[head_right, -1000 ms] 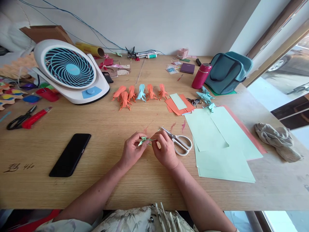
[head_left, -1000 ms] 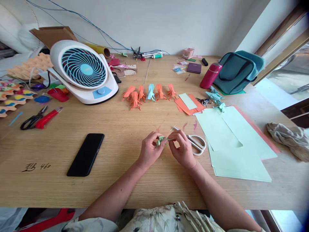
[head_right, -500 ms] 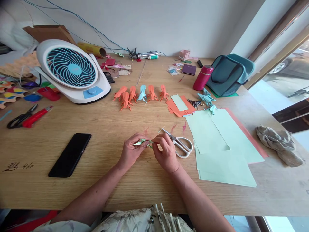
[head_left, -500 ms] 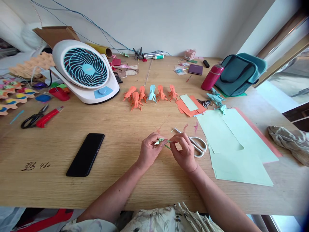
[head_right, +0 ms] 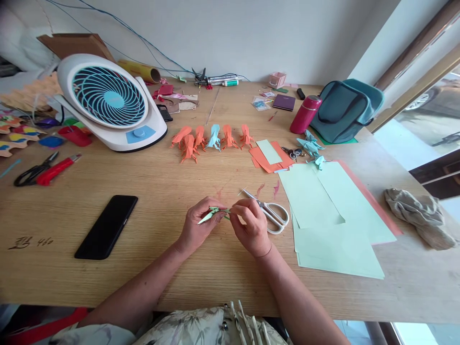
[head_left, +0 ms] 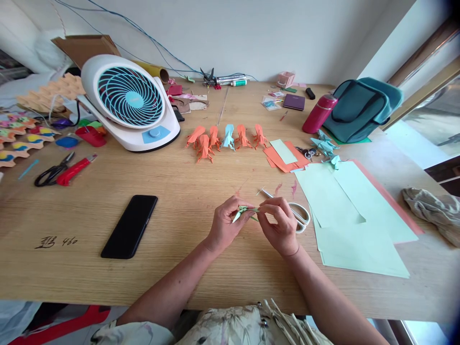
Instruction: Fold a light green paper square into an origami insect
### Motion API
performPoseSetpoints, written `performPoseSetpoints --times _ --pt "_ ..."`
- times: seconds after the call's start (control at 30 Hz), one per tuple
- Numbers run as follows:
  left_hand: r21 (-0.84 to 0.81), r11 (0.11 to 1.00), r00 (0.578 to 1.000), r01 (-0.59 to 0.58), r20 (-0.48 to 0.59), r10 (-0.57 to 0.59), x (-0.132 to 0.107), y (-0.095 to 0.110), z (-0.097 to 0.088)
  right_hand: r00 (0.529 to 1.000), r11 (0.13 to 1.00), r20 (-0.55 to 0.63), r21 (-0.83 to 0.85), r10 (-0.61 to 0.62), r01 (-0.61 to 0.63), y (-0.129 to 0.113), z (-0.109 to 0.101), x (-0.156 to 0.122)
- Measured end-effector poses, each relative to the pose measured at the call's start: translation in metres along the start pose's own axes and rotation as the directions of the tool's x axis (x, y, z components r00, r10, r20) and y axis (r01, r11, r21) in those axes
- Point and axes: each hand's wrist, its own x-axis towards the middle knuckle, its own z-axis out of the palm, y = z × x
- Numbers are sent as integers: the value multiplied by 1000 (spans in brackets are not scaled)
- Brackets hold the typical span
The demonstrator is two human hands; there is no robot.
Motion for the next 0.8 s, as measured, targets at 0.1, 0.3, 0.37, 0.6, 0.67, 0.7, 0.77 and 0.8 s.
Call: performPoseSetpoints --times 0.1,0.3,0.37,0.6,0.67,0.7,0.77,0.8 --pt "-34 999 1000 21 6 -21 -1 0 0 1000 1000 -1 -2 -17 17 0 0 1" --pt "-55 991 992 125 13 -125 -2 -3 0 1000 1000 9 -8 -17 17 2 0 0" --pt "-63 989 991 133 8 -132 -2 -3 1 1000 1000 15 -5 -22 22 2 1 0" --pt "-60 991 993 120 -3 -121 0 -3 1 999 999 31 -13 -41 42 4 0 -1" --pt "-63 992 994 108 -5 -108 0 -3 1 998 999 38 -12 -48 48 5 -1 -1" --pt "-64 993 995 103 -7 -104 0 -3 1 998 999 41 -12 -52 52 6 -1 -1" --pt "-64 993 995 103 -9 -104 0 -2 2 997 998 47 -13 -60 60 7 -1 -1" --pt "-62 992 994 109 -9 -110 0 -2 2 997 998 50 -14 -63 63 7 -2 -1"
